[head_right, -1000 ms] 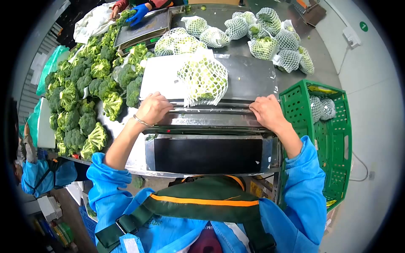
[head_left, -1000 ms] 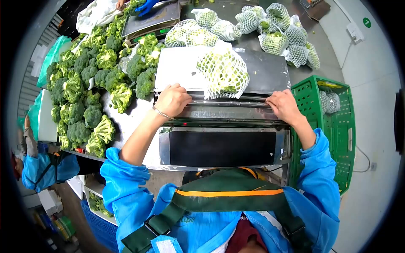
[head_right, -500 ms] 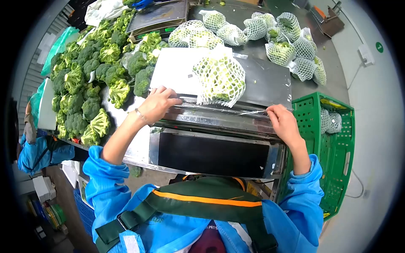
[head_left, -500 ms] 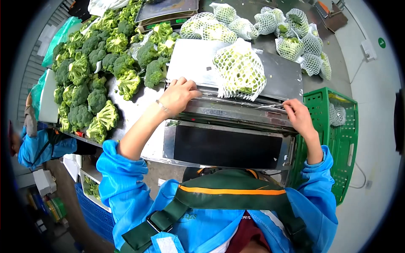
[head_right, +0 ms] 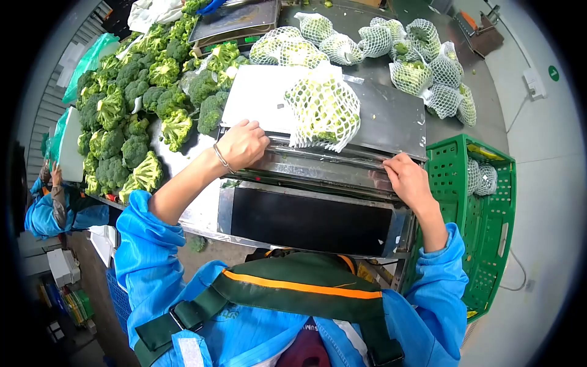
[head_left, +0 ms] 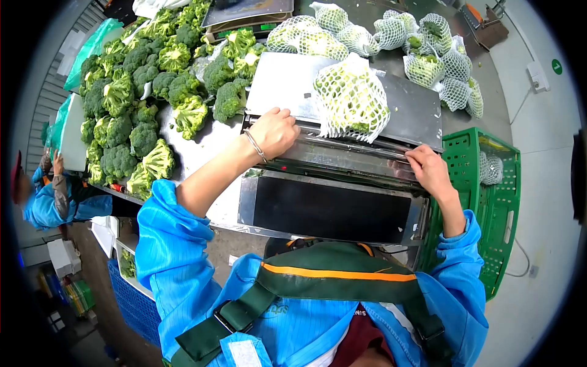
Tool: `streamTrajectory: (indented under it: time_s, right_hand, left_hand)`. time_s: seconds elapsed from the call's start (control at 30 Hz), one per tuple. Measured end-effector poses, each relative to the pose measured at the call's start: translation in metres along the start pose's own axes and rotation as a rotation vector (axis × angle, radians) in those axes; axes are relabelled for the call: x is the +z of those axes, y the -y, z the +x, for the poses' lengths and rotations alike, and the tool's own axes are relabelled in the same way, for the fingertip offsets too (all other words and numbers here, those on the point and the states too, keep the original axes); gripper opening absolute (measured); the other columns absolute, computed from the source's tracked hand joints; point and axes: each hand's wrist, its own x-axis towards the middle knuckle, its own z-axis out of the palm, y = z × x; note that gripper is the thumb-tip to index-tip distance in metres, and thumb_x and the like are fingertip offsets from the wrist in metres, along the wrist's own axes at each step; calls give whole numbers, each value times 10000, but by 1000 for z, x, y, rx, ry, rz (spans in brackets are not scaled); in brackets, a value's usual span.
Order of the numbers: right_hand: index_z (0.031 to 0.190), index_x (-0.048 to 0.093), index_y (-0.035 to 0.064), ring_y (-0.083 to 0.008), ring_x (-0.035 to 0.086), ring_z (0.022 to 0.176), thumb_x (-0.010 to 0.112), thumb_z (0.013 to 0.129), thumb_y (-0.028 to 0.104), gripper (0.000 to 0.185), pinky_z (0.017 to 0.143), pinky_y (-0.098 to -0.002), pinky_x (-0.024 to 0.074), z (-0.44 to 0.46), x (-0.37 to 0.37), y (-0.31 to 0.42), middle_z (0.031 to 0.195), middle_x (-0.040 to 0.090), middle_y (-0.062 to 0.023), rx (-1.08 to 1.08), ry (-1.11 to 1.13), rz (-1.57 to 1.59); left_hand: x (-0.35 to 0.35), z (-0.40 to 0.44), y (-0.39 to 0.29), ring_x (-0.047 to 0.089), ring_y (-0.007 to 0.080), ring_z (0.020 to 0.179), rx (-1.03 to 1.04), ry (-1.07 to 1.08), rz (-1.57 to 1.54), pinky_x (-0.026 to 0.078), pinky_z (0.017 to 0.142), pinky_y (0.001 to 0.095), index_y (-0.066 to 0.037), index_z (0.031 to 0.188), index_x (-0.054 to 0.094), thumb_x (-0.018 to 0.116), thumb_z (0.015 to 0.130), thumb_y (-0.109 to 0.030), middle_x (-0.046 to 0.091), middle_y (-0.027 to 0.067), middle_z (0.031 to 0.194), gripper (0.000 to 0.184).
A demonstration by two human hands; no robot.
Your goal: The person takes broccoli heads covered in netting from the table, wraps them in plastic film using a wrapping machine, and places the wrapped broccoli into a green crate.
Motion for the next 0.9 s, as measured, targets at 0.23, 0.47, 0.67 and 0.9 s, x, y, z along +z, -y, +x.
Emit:
streamTrajectory:
  time_s: [0.23,0.47,0.67,0.9]
  right_hand:
    - [900,644,75,-285,590,764,573,795,113,133,667,-356,485,0,1,1,865,587,-70,-12,3,-29]
    - [856,620,47,-271,580,712,577,792,85,86,635,-337,473,-1,3,-2,831,575,-90,-69,-67,21]
    - [864,559,4,-178,512,637,541,811,15,56,566,-250,410,-20,-20,2,818,540,-98,161,-78,476]
    - [971,581,76,-291,579,797,578,780,98,192,678,-379,479,-6,-1,-10,921,549,-83,-70,71,-96]
  left_hand:
    - [-7,4,-1,516,186,724,114,-144,-139,407,629,314,-106,646,555,618,701,-166,532,25,667,103]
    - [2,13,-6,513,193,675,65,-185,-61,414,594,312,-111,645,531,643,652,-156,509,9,631,121]
    - [-11,-5,-22,577,222,603,-397,-411,-589,462,538,326,-69,735,540,639,681,-70,571,74,656,113]
    - [-11,2,-18,589,238,564,-433,-253,-665,459,522,313,-68,831,528,603,752,-69,566,91,613,109]
